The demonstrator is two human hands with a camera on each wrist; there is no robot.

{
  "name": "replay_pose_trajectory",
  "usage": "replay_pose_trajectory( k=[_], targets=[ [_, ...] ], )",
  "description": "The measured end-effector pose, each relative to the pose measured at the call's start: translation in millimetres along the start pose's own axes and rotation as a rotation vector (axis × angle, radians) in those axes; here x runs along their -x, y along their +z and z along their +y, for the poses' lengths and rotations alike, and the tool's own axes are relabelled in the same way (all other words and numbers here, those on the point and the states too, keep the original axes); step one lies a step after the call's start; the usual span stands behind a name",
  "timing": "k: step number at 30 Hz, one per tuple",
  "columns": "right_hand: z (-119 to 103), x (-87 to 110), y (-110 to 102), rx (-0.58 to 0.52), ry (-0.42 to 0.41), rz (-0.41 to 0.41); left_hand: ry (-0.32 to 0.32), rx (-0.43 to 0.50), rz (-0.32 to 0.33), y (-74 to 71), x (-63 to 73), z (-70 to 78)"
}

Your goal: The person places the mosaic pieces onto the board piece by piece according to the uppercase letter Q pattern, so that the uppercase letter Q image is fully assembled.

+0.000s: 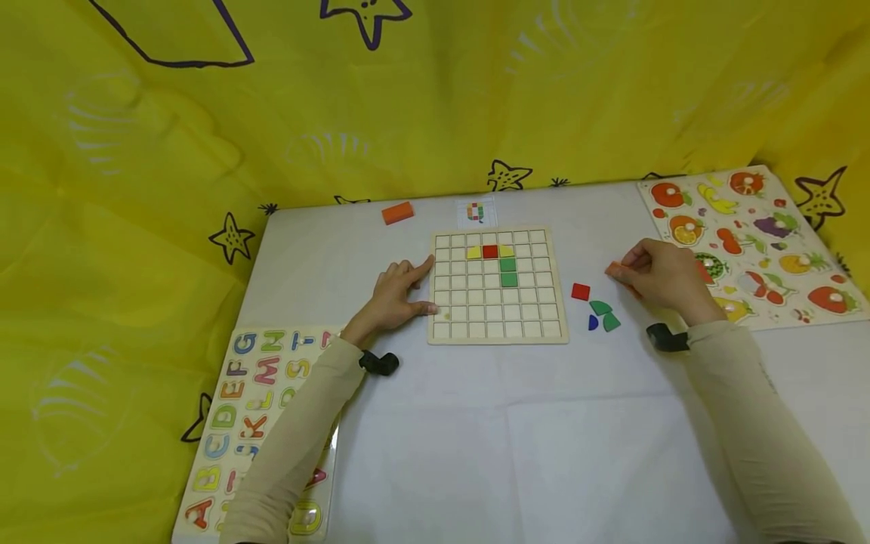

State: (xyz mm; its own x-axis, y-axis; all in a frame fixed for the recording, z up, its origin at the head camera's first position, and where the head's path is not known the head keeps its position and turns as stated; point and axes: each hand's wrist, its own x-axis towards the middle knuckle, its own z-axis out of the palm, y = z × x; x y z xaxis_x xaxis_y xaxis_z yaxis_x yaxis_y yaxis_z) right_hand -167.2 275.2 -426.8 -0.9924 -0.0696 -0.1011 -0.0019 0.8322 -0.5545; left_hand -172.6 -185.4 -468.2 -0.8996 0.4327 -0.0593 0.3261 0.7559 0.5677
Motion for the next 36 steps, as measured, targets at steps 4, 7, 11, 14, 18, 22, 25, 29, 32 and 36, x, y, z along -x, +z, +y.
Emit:
replay_pose_trajectory(
  k=[4, 7, 11, 14, 18, 22, 25, 29, 32, 36],
  targets=[
    [-9.0, -4.8, 9.6, -0.062, -0.051, -0.004, 0.000, 0.002, 0.001, 1.0, 1.2, -1.7],
    [-18.1, -8.8, 16.9, -0.104, -0.103, -0.009, 0.006, 0.001, 0.006, 1.7, 1.8, -2.9],
    [-31.8, -12.9, 26.0, -0.168, -0.138, -0.005, 0.015, 0.001, 0.011, 2.3, 1.6, -4.0],
    [-43.1, -16.1, 33.1, -0.213, -0.129, -0.004, 0.016, 0.002, 0.011, 2.7, 1.0, -4.7],
    [-58.4, -20.8, 43.6, -0.261, -0.131, -0.022, 0.015, 0.000, 0.010, 2.8, 0.7, -5.0],
    [-73.8, -26.5, 55.2, -0.280, -0.149, -0.045, 0.014, -0.003, 0.009, 1.9, 1.0, -4.3],
    [-84.9, -31.7, 64.4, -0.290, -0.174, -0.068, 0.011, -0.005, 0.008, 1.2, 1.3, -3.7],
    [-97.7, -38.5, 76.5, -0.309, -0.223, -0.093, 0.014, -0.001, 0.008, 0.5, 1.0, -2.8],
    [-106.8, -43.4, 84.4, -0.310, -0.270, -0.092, 0.018, 0.001, 0.010, 0.0, 0.8, -1.9],
    [-118.4, -48.8, 93.3, -0.313, -0.303, -0.089, 0.021, 0.001, 0.014, -0.8, 0.7, -1.0]
  ],
)
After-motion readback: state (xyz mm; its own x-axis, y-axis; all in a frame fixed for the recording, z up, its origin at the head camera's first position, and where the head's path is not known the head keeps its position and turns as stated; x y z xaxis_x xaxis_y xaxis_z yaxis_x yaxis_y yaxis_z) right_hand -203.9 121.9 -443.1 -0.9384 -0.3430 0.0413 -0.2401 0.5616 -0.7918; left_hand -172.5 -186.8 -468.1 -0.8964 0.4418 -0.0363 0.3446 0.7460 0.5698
